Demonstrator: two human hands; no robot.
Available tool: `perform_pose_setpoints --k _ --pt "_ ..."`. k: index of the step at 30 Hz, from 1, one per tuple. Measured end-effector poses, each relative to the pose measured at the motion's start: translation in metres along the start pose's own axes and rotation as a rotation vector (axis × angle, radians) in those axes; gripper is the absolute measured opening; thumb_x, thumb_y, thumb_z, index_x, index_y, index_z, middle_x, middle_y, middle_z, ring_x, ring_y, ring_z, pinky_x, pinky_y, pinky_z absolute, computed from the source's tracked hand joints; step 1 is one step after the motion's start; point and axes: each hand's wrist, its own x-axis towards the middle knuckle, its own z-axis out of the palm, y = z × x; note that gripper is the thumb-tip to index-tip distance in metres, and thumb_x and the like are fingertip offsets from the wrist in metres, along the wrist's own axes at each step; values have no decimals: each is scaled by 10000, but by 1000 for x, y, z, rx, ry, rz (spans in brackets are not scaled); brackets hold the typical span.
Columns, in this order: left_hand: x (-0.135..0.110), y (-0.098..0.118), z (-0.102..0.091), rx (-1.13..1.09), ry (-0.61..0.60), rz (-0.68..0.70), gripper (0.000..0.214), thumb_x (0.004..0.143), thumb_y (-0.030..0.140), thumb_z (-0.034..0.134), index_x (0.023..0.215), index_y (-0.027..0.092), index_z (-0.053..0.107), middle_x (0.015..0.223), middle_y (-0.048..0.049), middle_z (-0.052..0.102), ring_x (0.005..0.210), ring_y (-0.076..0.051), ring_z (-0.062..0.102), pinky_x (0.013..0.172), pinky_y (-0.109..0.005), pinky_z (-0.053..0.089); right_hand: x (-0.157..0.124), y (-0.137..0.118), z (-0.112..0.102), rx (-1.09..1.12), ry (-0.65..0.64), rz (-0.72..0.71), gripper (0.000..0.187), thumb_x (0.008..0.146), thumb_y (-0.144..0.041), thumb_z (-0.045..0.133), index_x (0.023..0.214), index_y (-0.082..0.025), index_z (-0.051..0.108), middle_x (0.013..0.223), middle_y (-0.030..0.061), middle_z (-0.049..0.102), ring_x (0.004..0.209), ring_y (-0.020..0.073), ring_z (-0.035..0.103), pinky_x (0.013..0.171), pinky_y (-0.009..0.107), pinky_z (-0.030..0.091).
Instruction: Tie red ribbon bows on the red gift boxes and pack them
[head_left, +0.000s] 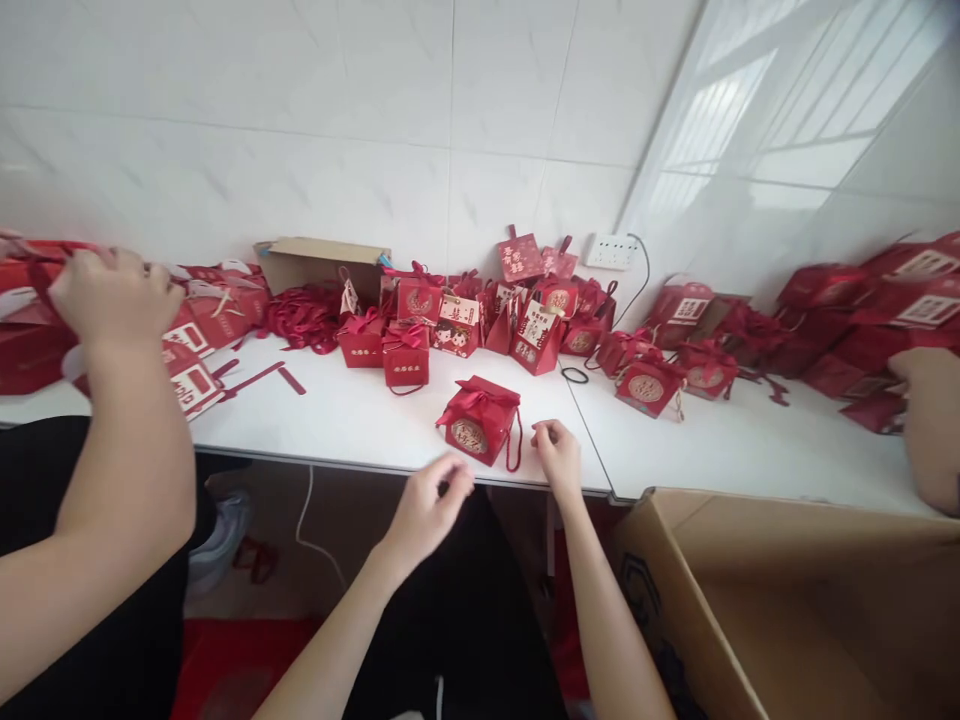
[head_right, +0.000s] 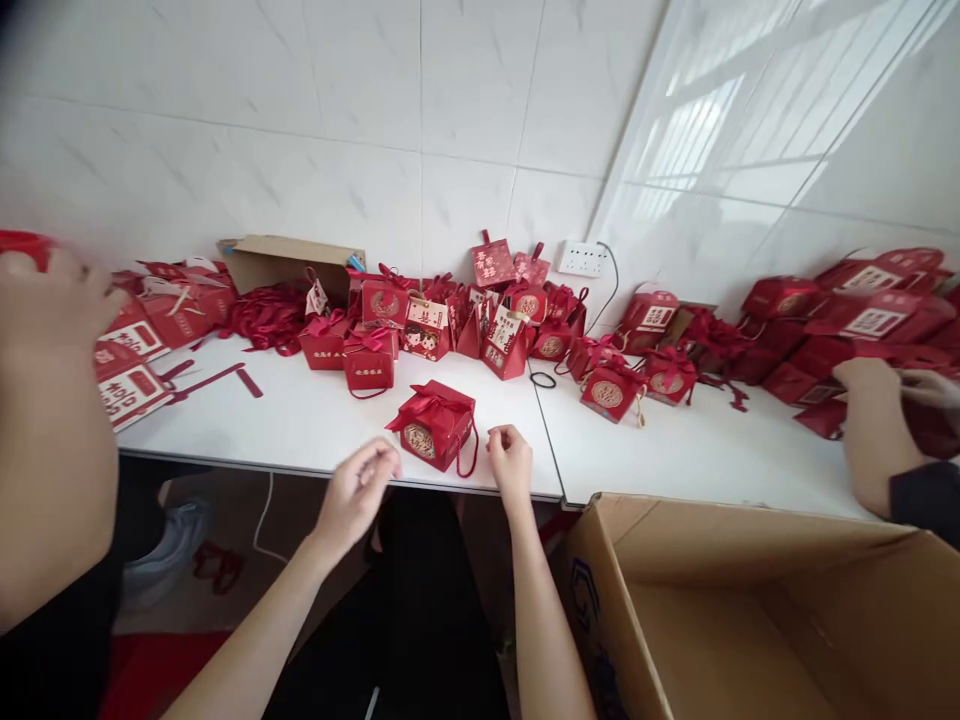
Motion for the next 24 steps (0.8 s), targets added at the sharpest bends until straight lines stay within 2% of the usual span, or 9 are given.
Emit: perform_pose_setpoints --k 3,5,6,8,10,12,14,19,24 --pt "47 -2 -10 -57 359 93 252 832 363 411 646 203 469 615 11 512 637 -140 513 604 -232 410 1 2 1 -32 -1 -20 241 743 -384 444 691 -184 568 563 24 607 534 170 560 537 261 414" --pt "76 -20 -13 -67 485 76 213 818 363 408 692 202 466 685 -3 536 696 -152 522 622 -239 406 1 4 2 -50 -5 -21 239 752 -385 445 692 -187 565 557 17 603 527 168 557 536 260 412" --pt "88 -31 -13 -69 507 49 203 817 365 390 724 201 466 730 -12 550 719 -156 526 629 -243 405 2 4 2 -57 -5 -18 237 753 -385 447 689 -188 563 553 14 601 528 168 558 539 260 412" --pt "106 -52 -10 -64 466 0 209 821 366 354 767 197 465 756 -18 561 710 -157 531 624 -250 405 2 5 2 -65 -3 -6 237 755 -384 449 683 -189 563 551 13 600 537 169 564 550 261 414" --pt "114 -67 -5 -48 338 -25 222 820 377 361 760 197 476 697 -3 559 651 -152 532 595 -248 401 2 5 2 -69 1 10 238 756 -383 447 683 -189 565 552 13 602 540 168 567 554 261 414" --pt "115 -73 -1 -27 198 -33 231 816 394 397 730 201 491 634 16 553 603 -150 530 562 -243 384 2 5 1 -72 9 27 240 756 -385 445 693 -189 569 554 12 602 544 165 568 556 257 415" --pt "115 -74 1 -1 112 -37 244 826 394 401 707 203 493 626 20 557 601 -154 532 552 -244 362 2 5 1 -80 24 43 249 755 -394 443 702 -188 572 557 12 602 555 164 570 561 254 415" --pt "116 -71 7 63 47 -13 301 868 359 353 643 202 476 569 17 525 585 -162 522 554 -260 331 2 2 -1 -93 36 61 294 702 -434 443 714 -178 587 564 25 604 556 175 563 559 268 405" --pt "112 -69 11 146 99 17 349 894 311 314 644 197 529 617 -8 574 636 -164 565 577 -272 361 1 -3 -8 -136 9 74 335 591 -450 445 696 -169 594 566 61 606 579 222 561 566 309 388"
